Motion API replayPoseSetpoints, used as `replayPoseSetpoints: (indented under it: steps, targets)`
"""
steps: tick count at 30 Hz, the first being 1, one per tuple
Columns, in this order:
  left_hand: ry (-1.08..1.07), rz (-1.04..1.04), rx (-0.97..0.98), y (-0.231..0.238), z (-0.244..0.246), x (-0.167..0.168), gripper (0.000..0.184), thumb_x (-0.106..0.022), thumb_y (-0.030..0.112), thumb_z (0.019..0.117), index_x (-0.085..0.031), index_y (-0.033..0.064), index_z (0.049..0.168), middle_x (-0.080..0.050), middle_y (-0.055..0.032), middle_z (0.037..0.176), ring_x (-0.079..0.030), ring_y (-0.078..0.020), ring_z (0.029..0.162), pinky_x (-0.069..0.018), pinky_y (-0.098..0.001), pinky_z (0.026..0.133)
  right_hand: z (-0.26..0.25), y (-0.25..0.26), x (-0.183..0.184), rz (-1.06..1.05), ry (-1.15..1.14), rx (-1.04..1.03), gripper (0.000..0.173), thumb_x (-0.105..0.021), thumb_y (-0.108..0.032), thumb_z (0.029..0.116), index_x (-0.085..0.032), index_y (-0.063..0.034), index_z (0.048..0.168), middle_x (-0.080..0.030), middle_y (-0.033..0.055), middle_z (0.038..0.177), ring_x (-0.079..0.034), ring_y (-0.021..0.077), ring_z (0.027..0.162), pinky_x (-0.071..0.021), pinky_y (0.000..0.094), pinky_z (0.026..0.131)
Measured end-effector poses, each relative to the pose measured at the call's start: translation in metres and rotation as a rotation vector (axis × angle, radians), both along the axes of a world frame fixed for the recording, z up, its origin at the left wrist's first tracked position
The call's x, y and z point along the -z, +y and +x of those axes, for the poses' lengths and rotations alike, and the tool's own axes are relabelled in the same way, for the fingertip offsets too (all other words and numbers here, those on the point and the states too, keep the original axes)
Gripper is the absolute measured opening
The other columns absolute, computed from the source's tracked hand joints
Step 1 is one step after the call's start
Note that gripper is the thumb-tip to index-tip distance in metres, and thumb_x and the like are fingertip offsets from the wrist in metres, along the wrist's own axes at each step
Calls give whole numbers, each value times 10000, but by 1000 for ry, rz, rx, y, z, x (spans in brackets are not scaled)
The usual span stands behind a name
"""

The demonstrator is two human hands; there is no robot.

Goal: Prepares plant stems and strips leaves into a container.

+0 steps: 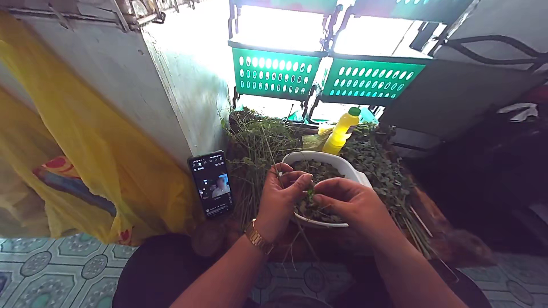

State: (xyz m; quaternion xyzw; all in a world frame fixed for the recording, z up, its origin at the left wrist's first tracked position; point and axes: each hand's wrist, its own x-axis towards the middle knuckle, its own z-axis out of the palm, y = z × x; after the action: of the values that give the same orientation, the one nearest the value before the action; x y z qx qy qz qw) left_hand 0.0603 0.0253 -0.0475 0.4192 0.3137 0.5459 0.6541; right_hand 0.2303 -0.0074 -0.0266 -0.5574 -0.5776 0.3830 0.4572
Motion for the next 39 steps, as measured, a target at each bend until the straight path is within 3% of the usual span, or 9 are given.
replayPoseSetpoints:
  steps: [5,7,9,14,18,23,28,34,39]
  targets:
    - [52,2,-1,-1,-1,-3,325,-672,111,992,-451,170,1224,-702,-17,1084,-682,-95,845,-552,-239,654,3,3,0,65,0,72,63,-722,-127,925,-745,-128,983,-716,5,850,-661,102,755,-556,249,668]
    - [36,1,3,-1,1,-1,332,-669,91,989,-454,161,1232,-703,-26,1077,-683,-97,820,-553,-231,642,2,3,2,54,79,41,83,-654,-118,961,-714,-107,1017,-734,35,915,-687,127,816,-576,274,733]
    - [16,4,7,-2,3,1,336,-669,81,987,-455,153,1236,-703,-36,1070,-690,-110,828,-569,-252,691,-2,2,3,11,199,35,98,-577,-92,1007,-664,-73,1048,-744,78,934,-724,157,840,-605,300,758]
    - [7,18,19,-3,5,5,330,-669,94,990,-450,134,1234,-702,-43,1071,-691,-118,889,-574,-298,809,-17,1,0,-124,447,101,145,-469,-105,1054,-607,-63,1064,-700,96,881,-701,156,740,-608,303,681]
    - [-13,20,11,-5,7,5,322,-672,87,986,-458,143,1220,-704,-35,1049,-688,-103,861,-567,-266,756,-21,1,0,-171,572,79,173,-526,-137,1061,-661,-33,1094,-724,131,911,-724,182,764,-629,328,710]
    - [-43,27,-2,-6,8,6,316,-650,60,992,-462,143,1232,-711,-39,1057,-695,-98,886,-566,-256,778,-25,1,3,-176,619,86,148,-658,-52,978,-711,-11,1109,-732,142,938,-724,182,763,-633,325,724]
    - [-27,34,-19,-5,7,7,307,-669,94,990,-459,152,1207,-708,-22,1051,-679,-72,881,-543,-226,759,-27,1,3,-140,611,155,94,-672,-45,966,-733,-4,1024,-710,111,852,-673,134,672,-613,282,646]
    - [11,5,-38,-8,9,7,325,-673,115,991,-463,153,1236,-703,-20,1058,-681,-83,891,-553,-254,789,-26,1,9,-87,614,156,99,-699,0,931,-746,-11,1016,-730,109,882,-686,130,691,-613,274,660]
    - [-7,41,-87,-7,9,10,251,-671,129,994,-483,161,1157,-687,4,995,-653,-63,839,-534,-231,735,-21,0,12,-92,542,136,107,-737,4,896,-747,-7,1001,-715,106,817,-671,132,652,-608,273,644]
